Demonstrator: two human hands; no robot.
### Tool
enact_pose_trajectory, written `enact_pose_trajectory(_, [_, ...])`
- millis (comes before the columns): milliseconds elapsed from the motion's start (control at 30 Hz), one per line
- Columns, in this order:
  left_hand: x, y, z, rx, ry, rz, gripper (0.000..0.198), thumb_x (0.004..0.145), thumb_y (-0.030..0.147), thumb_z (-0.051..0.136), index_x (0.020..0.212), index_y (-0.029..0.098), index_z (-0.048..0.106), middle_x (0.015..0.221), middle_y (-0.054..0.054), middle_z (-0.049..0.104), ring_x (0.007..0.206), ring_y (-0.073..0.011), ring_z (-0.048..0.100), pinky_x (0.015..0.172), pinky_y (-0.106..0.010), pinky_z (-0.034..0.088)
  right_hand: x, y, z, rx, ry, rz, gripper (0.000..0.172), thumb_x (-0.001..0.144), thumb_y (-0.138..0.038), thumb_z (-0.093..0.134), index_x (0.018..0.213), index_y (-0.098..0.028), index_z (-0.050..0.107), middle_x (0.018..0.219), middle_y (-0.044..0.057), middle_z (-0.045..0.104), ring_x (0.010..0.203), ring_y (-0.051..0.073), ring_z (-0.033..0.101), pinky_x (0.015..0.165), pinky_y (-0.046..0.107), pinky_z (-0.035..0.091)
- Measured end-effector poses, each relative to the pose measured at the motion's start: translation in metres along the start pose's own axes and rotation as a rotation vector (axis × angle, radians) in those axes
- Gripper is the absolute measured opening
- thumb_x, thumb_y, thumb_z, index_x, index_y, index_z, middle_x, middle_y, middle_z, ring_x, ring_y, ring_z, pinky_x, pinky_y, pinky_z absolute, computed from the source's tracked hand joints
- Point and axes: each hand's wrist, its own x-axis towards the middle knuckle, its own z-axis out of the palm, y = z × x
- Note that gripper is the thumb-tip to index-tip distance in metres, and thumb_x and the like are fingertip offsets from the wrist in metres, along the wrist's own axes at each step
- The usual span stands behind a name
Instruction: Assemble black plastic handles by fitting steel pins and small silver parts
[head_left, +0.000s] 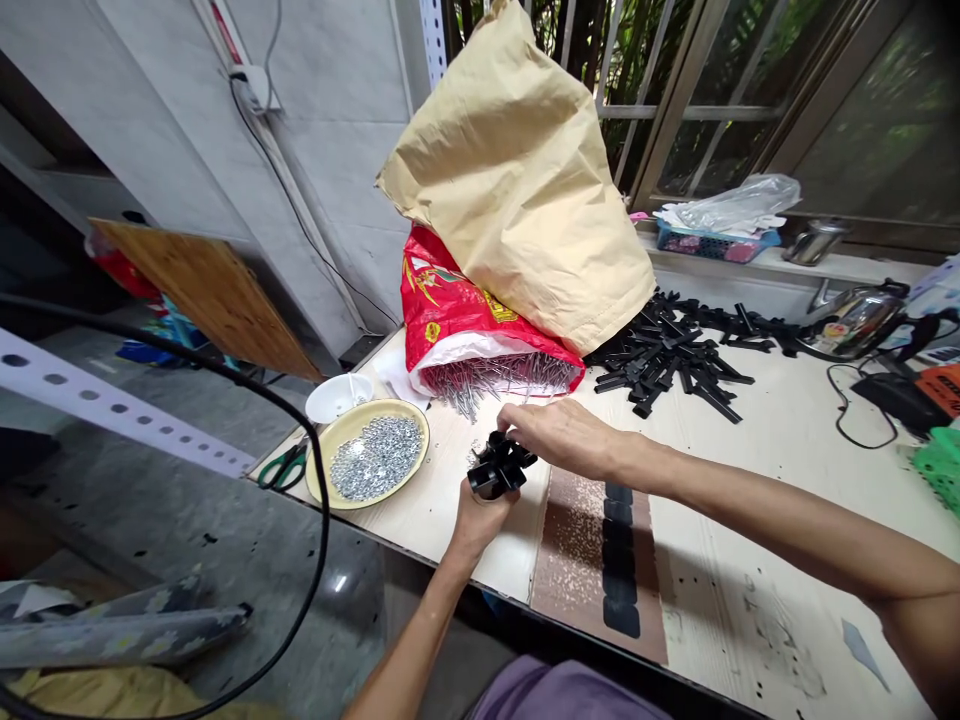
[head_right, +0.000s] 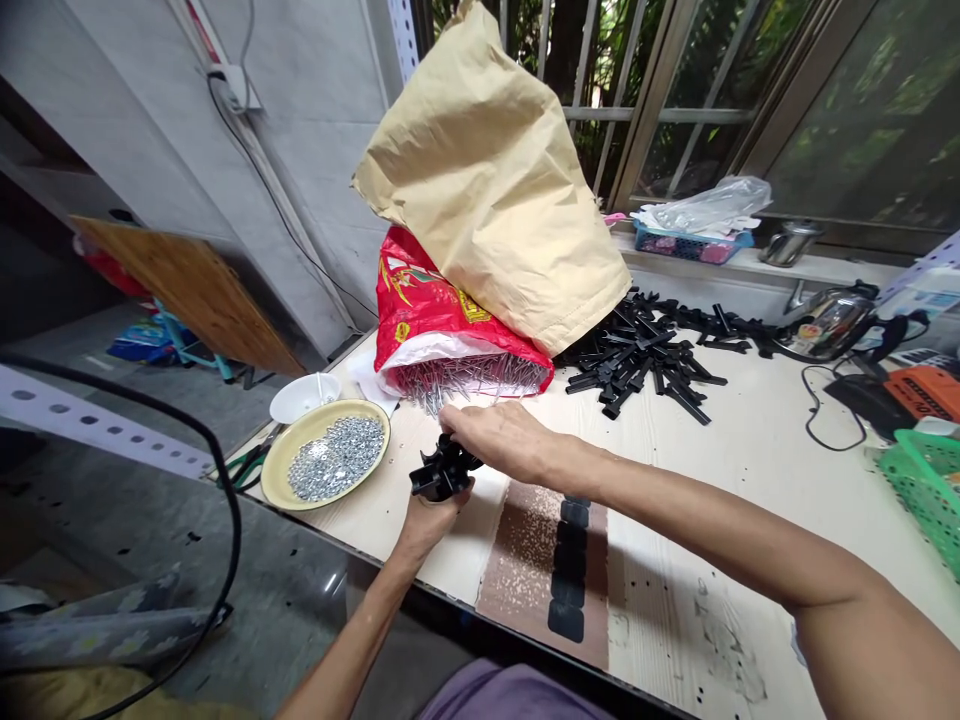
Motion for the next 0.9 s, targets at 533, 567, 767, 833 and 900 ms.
enact_pose_trajectory(533, [-0.009,0.01,0.002,-0.139,0.049,-0.108,0.025,0.054,0.029,0.077,0.072,0.014,0.07,0.067,-0.004,0.069,0.064,-0.0186,0.063,0.059,-0.027,0.049,0.02,0.054,0.078,-0.086,-0.113,0.599,0.034,0.088,-0.043,0.048,0.084,-0.014,0.066,0.09,0.013,0.068,0.086,0.024,0.063,0.07,0.031,0.043])
enact_pose_trajectory(567, [-0.009,0.01,0.002,-0.109,0.046,-0.107,0.022,0.052,0.026,0.077,0.069,0.014,0.069,0.066,-0.004,0.069,0.064,-0.0191,0.063,0.059,-0.027,0.049,0.019,0.055,0.086,-0.087,-0.109,0.614,0.029,0.088,-0.038,0.049,0.087,-0.014,0.066,0.093,0.014,0.068,0.087,0.024,0.063,0.07,0.03,0.043])
enact_pose_trajectory(767, [-0.002,0.005,-0.005,-0.044,0.014,-0.038,0.013,0.052,0.019,0.074,0.063,0.016,0.067,0.065,-0.003,0.069,0.064,-0.0194,0.063,0.06,-0.028,0.05,-0.005,0.061,0.063,0.089,0.182,0.529,0.026,0.094,-0.028,0.037,0.106,-0.018,0.058,0.094,0.007,0.067,0.083,0.018,0.062,0.069,0.027,0.044])
enact_pose_trajectory(833, [0.001,0.001,-0.005,-0.046,-0.003,-0.013,0.014,0.052,0.018,0.073,0.064,0.016,0.067,0.065,-0.003,0.069,0.065,-0.0191,0.063,0.061,-0.027,0.049,-0.015,0.061,0.042,0.285,0.379,0.322,0.024,0.094,-0.031,0.04,0.102,-0.019,0.059,0.093,0.005,0.065,0.083,0.016,0.061,0.071,0.027,0.045])
enact_pose_trajectory(900, [0.003,-0.001,-0.004,-0.053,-0.031,0.028,0.017,0.052,0.017,0.073,0.068,0.016,0.067,0.065,-0.002,0.069,0.064,-0.0183,0.063,0.061,-0.027,0.049,-0.021,0.056,0.024,0.389,0.474,0.128,0.022,0.093,-0.032,0.044,0.094,-0.018,0.061,0.091,0.005,0.063,0.084,0.015,0.059,0.074,0.028,0.045])
